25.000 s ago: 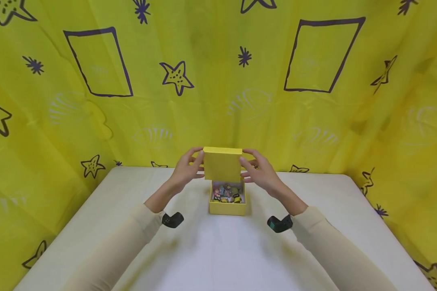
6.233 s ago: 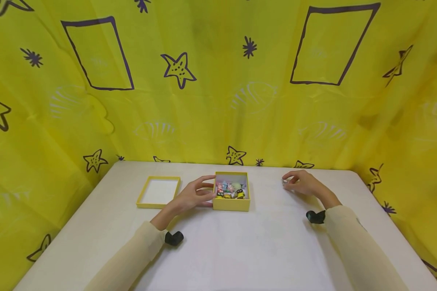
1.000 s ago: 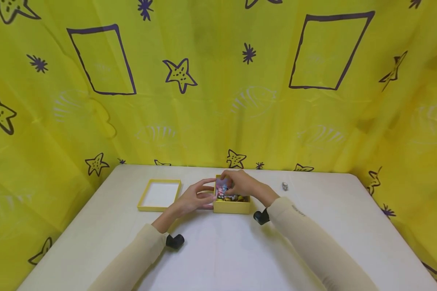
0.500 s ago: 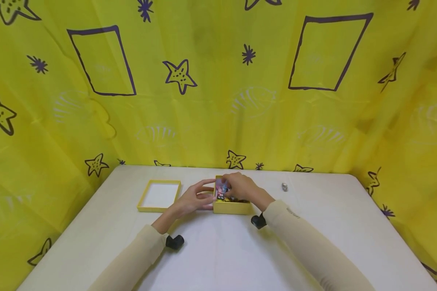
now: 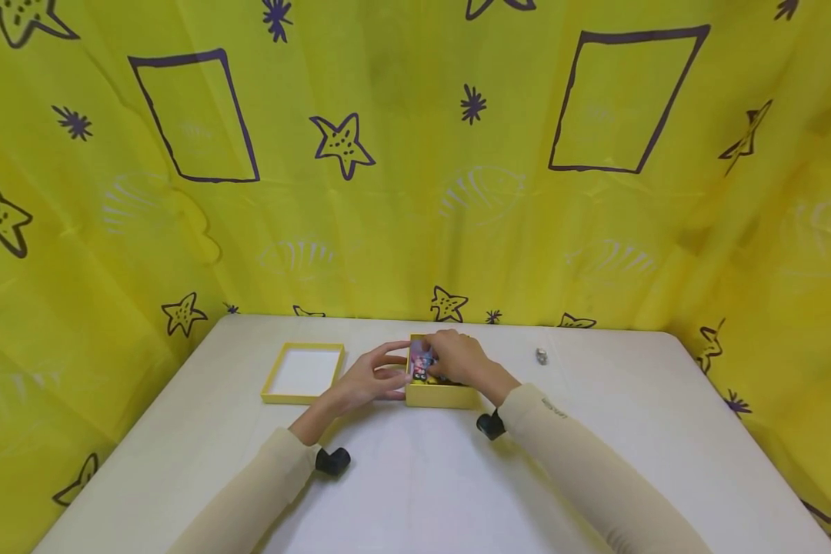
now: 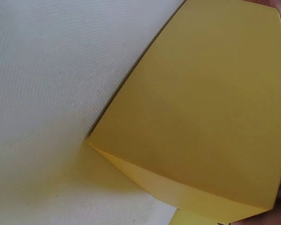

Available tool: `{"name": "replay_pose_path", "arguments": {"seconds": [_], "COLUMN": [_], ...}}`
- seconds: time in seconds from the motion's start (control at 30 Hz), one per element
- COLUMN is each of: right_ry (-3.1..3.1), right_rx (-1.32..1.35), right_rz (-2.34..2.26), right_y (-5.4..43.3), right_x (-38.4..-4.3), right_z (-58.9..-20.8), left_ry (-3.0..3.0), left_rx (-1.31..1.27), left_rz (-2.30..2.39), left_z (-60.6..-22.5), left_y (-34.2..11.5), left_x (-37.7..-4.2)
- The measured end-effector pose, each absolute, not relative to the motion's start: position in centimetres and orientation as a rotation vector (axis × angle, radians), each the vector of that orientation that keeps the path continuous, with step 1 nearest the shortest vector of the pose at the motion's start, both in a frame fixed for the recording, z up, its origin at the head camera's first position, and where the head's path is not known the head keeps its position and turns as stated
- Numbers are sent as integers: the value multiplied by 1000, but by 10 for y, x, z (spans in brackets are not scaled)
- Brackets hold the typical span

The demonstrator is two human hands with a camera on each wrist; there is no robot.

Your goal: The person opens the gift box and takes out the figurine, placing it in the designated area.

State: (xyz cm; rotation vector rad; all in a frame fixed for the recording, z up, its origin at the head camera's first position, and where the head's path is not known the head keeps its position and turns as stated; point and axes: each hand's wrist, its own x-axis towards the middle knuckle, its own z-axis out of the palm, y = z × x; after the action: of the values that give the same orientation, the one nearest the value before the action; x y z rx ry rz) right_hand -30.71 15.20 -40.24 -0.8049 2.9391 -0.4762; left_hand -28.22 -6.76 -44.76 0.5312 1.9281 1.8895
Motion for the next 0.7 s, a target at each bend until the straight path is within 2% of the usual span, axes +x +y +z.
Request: {"name": "replay_pose_path", "arguments": {"seconds": [0.7], "right_ry": [2956], "right_rx": [-843], "right_rz": [-504], "right_y": [154], "right_x": [-306], "right_z": [-405], "left_ry": [1934], "left_rx": [547], "left_rz": [1896], "left_z": [-450], "left_y": [-68], "left_x": [-284]}}
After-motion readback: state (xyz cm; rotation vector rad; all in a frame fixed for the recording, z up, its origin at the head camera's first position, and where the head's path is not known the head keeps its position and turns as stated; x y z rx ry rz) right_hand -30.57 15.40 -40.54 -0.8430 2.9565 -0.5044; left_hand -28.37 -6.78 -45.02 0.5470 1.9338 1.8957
